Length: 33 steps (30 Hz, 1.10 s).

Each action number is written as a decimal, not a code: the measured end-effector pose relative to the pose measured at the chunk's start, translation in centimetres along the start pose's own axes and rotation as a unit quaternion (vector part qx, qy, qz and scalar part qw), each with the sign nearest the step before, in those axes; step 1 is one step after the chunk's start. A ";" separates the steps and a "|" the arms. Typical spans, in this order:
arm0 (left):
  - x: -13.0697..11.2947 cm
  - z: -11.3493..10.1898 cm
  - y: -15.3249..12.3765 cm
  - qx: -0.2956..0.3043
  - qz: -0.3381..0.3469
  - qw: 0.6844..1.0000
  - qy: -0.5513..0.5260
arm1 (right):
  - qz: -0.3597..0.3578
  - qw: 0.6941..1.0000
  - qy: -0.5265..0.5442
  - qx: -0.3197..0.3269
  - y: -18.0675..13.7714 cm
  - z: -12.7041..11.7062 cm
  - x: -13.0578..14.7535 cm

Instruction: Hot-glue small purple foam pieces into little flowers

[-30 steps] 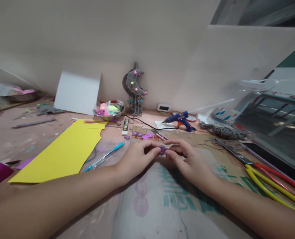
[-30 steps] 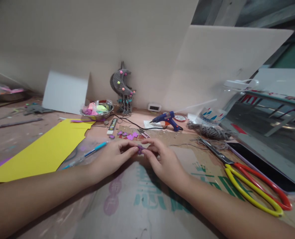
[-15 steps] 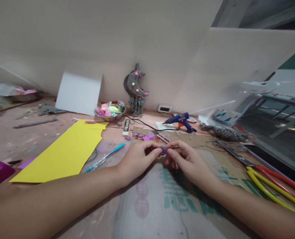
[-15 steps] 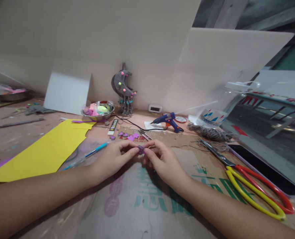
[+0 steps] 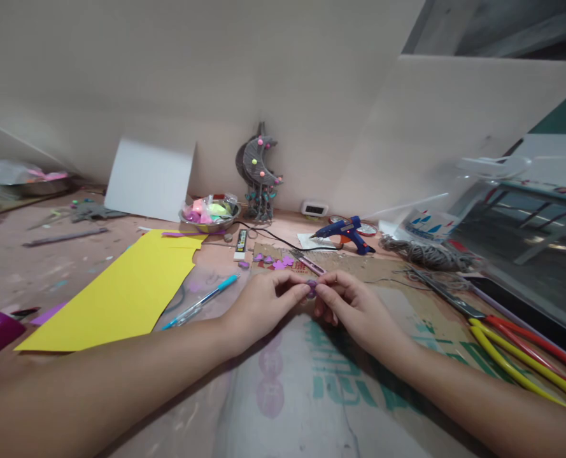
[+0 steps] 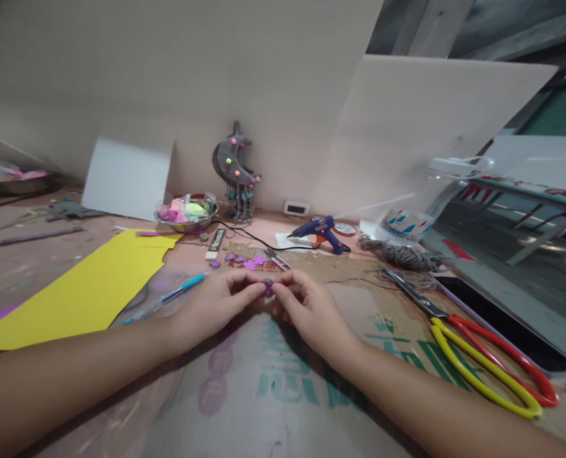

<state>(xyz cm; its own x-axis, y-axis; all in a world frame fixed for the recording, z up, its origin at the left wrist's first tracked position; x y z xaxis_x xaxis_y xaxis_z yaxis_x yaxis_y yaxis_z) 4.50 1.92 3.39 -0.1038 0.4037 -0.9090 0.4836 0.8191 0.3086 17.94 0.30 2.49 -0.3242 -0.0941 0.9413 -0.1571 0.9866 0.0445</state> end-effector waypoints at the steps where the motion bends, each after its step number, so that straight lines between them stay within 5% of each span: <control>1: 0.0 0.0 0.0 0.003 0.000 1.000 0.000 | -0.002 1.000 -0.002 -0.003 0.0 0.0 0.1; 33: -0.8 0.0 -0.2 -0.003 0.040 0.995 0.090 | -0.070 0.992 -0.103 -0.031 -0.5 -0.4 1.0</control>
<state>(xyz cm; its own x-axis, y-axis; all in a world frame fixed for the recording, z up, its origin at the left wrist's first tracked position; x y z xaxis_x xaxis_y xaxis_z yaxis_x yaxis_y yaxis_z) 4.49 1.44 4.08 -0.2196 0.5342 -0.8163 0.4920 0.7832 0.3802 18.04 -0.24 3.51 -0.4885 -0.2500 0.8360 -0.1587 0.9676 0.1966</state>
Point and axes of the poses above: each hand's wrist, its own y-axis towards the middle knuckle, its own z-axis out of the palm, x = y × z, the point moved 6 cm from there along y, towards the middle knuckle, and after that the axes turned 4 degrees about z, right-handed, at the moved point
